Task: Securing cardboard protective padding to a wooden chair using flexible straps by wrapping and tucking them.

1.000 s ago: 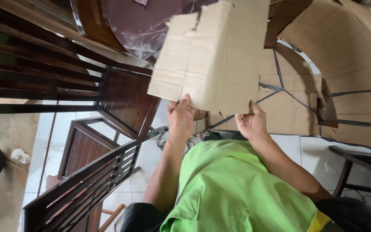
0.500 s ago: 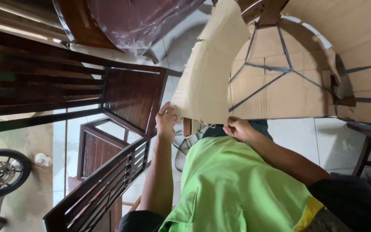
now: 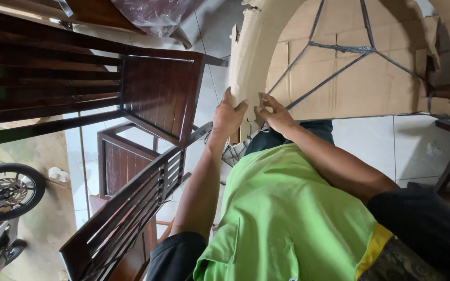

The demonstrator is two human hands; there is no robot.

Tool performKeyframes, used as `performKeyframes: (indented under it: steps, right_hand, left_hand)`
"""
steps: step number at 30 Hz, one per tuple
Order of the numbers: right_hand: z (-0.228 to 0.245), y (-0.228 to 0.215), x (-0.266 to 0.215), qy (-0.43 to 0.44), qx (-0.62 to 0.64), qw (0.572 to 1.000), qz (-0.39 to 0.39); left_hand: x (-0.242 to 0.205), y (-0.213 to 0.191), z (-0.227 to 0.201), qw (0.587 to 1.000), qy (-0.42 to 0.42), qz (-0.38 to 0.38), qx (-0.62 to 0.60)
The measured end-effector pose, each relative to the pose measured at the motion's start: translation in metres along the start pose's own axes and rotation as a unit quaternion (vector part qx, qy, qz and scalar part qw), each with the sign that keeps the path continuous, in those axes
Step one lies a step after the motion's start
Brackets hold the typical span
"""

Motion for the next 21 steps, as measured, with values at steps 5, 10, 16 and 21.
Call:
performKeyframes:
  steps: [5, 10, 16, 21]
  right_hand:
    - [0.032, 0.015, -0.037, -0.082, -0.087, 0.992, 0.051]
    - [0.042, 0.024, -0.069, -0.164, -0.074, 0.978, 0.103]
    - [0.039, 0.037, -0.058, -0.246, -0.305, 0.920, -0.003]
    - [0.025, 0.037, -0.034, -0.234, -0.423, 0.873, -0.057]
  left_hand:
    - [-0.014, 0.008, 0.004, 1.000, 0.017, 0.003, 0.008]
    - [-0.036, -0.002, 0.002, 0.999, 0.033, -0.031, 0.020]
    - [-0.044, -0.007, 0.005, 0.960, -0.024, -0.076, -0.270]
    - [-0.051, -0.010, -0.003, 0.955, -0.017, -0.177, -0.240]
Point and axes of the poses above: each hand's wrist, its own x-axis towards the middle knuckle, its own y-axis out of the palm, z = x × y, the point moved 2 cm from there along x, towards the middle knuckle, and after that the axes turned 4 degrees about y, right-handed, at the moved point
